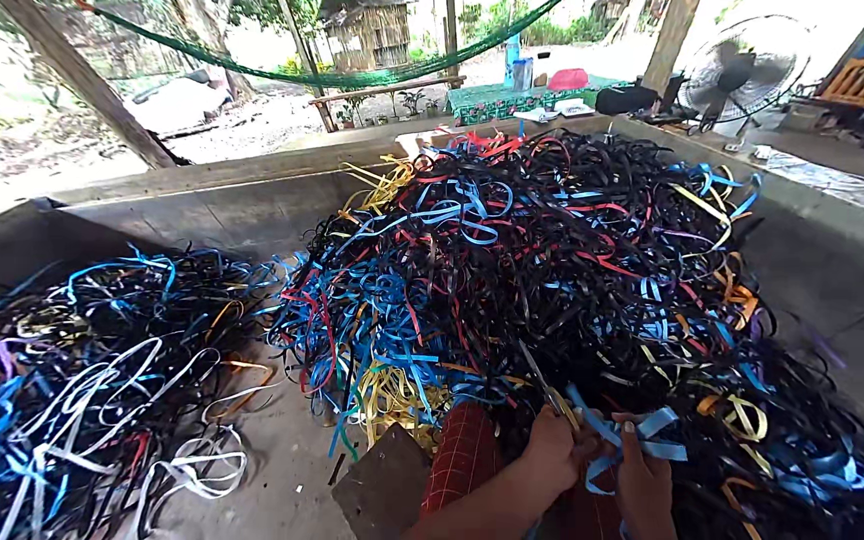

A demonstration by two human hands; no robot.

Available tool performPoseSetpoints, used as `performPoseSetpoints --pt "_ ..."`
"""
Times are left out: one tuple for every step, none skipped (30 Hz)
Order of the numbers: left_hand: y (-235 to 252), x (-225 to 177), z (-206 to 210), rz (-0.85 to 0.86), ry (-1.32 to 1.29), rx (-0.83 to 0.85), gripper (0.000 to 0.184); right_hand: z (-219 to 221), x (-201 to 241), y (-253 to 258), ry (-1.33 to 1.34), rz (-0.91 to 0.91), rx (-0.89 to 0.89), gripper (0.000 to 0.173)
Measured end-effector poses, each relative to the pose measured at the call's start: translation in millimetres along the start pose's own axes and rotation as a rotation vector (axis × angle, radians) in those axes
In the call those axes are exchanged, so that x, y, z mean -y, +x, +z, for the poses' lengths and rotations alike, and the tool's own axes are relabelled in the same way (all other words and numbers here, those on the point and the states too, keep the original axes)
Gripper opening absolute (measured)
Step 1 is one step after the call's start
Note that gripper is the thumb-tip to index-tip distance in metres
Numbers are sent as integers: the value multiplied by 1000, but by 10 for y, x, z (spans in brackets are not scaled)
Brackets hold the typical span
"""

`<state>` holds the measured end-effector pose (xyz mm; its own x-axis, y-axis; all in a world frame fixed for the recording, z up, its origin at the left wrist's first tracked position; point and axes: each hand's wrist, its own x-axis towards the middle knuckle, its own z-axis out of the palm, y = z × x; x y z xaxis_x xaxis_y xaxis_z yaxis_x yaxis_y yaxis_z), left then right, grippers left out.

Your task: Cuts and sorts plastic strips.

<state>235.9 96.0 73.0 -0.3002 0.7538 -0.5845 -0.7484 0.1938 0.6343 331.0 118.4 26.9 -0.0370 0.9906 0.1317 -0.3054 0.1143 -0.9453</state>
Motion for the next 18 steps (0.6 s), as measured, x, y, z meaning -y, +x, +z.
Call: performPoseSetpoints --pt "7 -23 2 18 -66 9 25 -16 -16 -16 -3 26 41 21" --pt "1 -54 5 37 -126 22 22 -40 -25 -25 -21 63 97 22" --pt "-8 -104 11 59 -172 30 20 -83 -19 -16 -68 97 178 27" --pt "-17 -187 11 87 -206 36 18 -164 4 24 -163 120 293 36" --pt "-33 -314 -14 121 -214 49 14 -283 62 100 -330 151 446 44" --pt "-50 -485 -60 160 -205 50 13 -438 183 215 -510 208 637 48" --pt "-52 -690 -124 206 -188 32 17 -585 360 351 -669 282 810 43" --pt "-17 -920 -230 251 -168 30 20 -733 518 469 -787 334 898 34" --pt "49 -1162 -380 289 -140 40 24 -911 669 590 -855 339 921 29" --pt "117 -1399 -554 318 -108 37 28 -1141 791 714 -889 313 894 26" --pt "155 -1632 -730 370 -72 5 31 -1391 911 852 -913 263 834 23" --pt "181 -1880 -922 448 -52 -29 30 -1657 1042 1000 -947 234 757 22" --pt "193 -2146 -1166 528 -28 -25 28 -1920 1171 1139 -999 216 659 21" --pt "191 -2411 -1400 611 -40 -59 30 -2169 1292 1260 -1061 219 545 22" --pt "155 -2654 -1605 680 -77 -117 35 -2386 1420 1362 -1148 229 422 24" --pt "82 -2864 -1837 741 -103 -149 37 -2561 1563 1435 -1252 245 302 27" --pt "-11 -3044 -2119 799 -86 -173 34 -2741 1696 1493 -1370 246 181 34" --pt "-130 -3196 -2341 861 -60 -212 27 -2950 1820 1537 -1474 234 59 42"
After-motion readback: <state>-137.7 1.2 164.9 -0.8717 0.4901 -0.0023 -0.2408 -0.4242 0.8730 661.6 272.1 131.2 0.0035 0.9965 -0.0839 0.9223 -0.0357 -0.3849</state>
